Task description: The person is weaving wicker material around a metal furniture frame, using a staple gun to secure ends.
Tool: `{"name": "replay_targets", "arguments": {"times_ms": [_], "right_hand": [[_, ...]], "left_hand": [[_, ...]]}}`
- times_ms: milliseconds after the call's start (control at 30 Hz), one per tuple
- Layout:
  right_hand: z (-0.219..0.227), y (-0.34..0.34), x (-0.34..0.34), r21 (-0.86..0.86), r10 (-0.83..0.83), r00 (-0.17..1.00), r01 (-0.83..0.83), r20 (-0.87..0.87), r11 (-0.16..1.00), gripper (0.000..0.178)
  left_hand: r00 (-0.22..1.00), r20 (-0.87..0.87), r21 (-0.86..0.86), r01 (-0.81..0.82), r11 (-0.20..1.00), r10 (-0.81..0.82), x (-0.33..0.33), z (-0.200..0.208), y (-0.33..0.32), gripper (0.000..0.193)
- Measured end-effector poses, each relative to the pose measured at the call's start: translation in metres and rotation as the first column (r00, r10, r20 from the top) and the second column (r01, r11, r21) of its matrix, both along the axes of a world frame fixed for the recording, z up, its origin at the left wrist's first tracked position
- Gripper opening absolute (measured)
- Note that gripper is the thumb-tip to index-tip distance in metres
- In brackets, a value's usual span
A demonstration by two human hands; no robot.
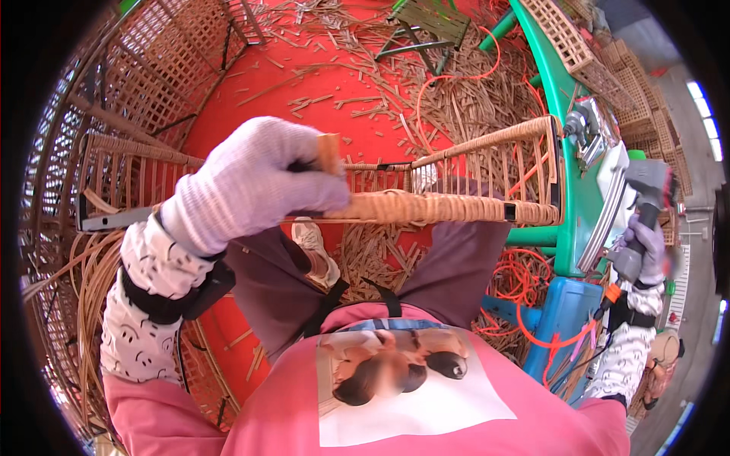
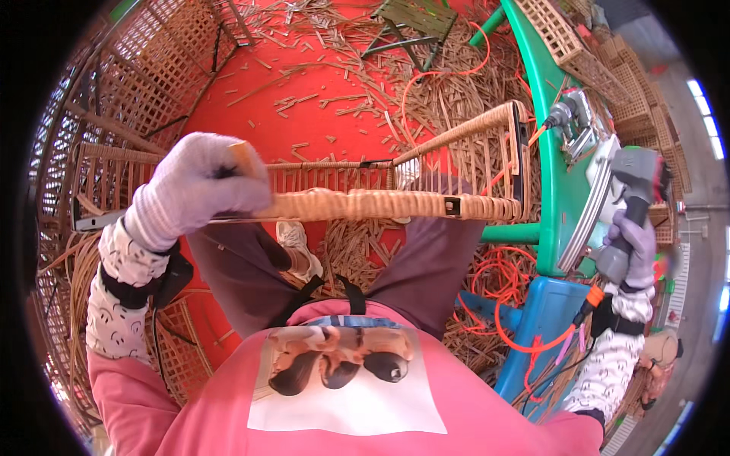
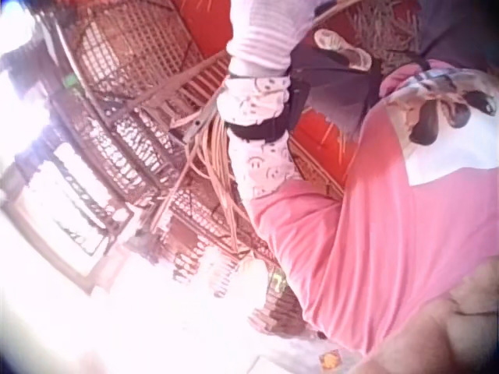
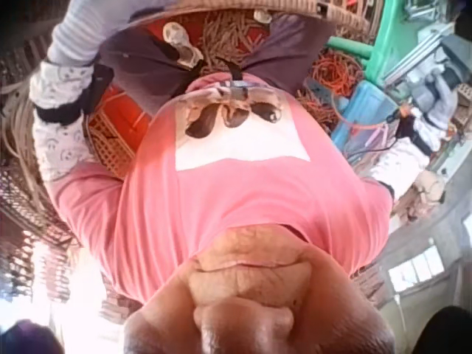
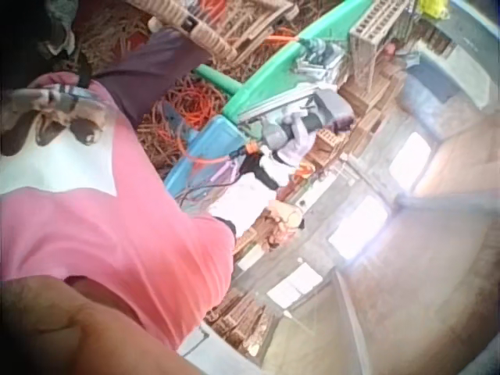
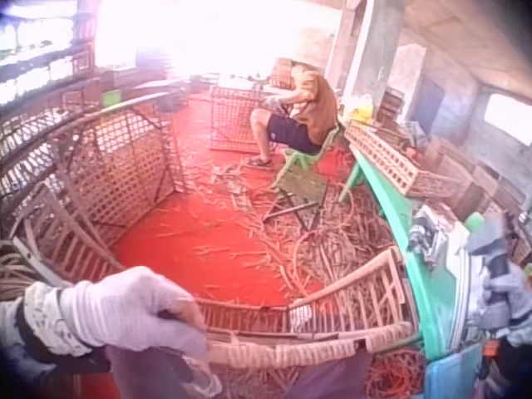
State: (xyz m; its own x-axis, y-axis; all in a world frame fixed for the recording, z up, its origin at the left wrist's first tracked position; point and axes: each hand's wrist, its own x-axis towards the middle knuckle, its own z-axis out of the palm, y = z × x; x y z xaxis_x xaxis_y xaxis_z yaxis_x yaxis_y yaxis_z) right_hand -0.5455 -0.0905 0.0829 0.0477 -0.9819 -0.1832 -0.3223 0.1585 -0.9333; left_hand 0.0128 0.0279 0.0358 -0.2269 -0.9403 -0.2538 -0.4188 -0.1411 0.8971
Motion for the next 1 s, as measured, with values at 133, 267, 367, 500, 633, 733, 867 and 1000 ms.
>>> {"name": "replay_targets", "arguments": {"times_ms": [133, 267, 367, 500, 633, 733, 867, 1000], "right_hand": [[0.058, 0.052, 0.102, -0.043, 0.292, 0.927, -0.29, 0.234, 0.956, 0.045], [0.07, 0.101, 0.196, -0.044, 0.399, 0.909, -0.397, 0.121, 0.917, 0.057], [0.069, 0.12, 0.238, -0.036, 0.45, 0.562, -0.652, -0.694, 0.757, 0.036], [0.061, 0.118, 0.249, 0.345, 0.604, 0.277, -0.615, -0.747, 0.709, 0.033], [0.044, 0.101, 0.24, 0.301, 0.467, -0.118, -0.891, -0.876, 0.34, 0.027], [0.038, 0.099, 0.244, 0.172, 0.46, -0.074, -0.969, -0.885, 0.176, 0.022], [0.044, 0.113, 0.268, 0.203, 0.678, 0.288, -0.812, -0.676, 0.547, 0.022], [0.058, 0.123, 0.29, 0.386, 0.709, 0.556, -0.597, -0.434, 0.704, 0.021]], "left_hand": [[0.998, -0.062, -0.029, -0.009, 1.0, 0.007, -0.004, -0.003, 0.001, 0.009], [0.996, -0.077, 0.002, -0.043, 0.999, 0.043, -0.007, -0.008, -0.002, 0.012], [0.999, -0.043, -0.044, -0.024, 0.999, 0.023, -0.004, -0.013, -0.002, 0.014], [1.0, 0.025, -0.161, 0.003, 0.987, 0.001, -0.002, -0.014, 0.002, 0.022], [0.999, 0.046, -0.197, 0.023, 0.98, -0.014, -0.003, -0.014, 0.004, 0.024], [0.998, 0.05, -0.213, 0.041, 0.976, -0.03, -0.003, -0.015, 0.005, 0.024], [0.995, 0.099, -0.285, 0.061, 0.957, -0.034, -0.002, -0.016, 0.004, 0.025], [0.998, 0.053, -0.278, 0.043, 0.96, -0.029, -0.002, -0.02, 0.005, 0.026]]}}
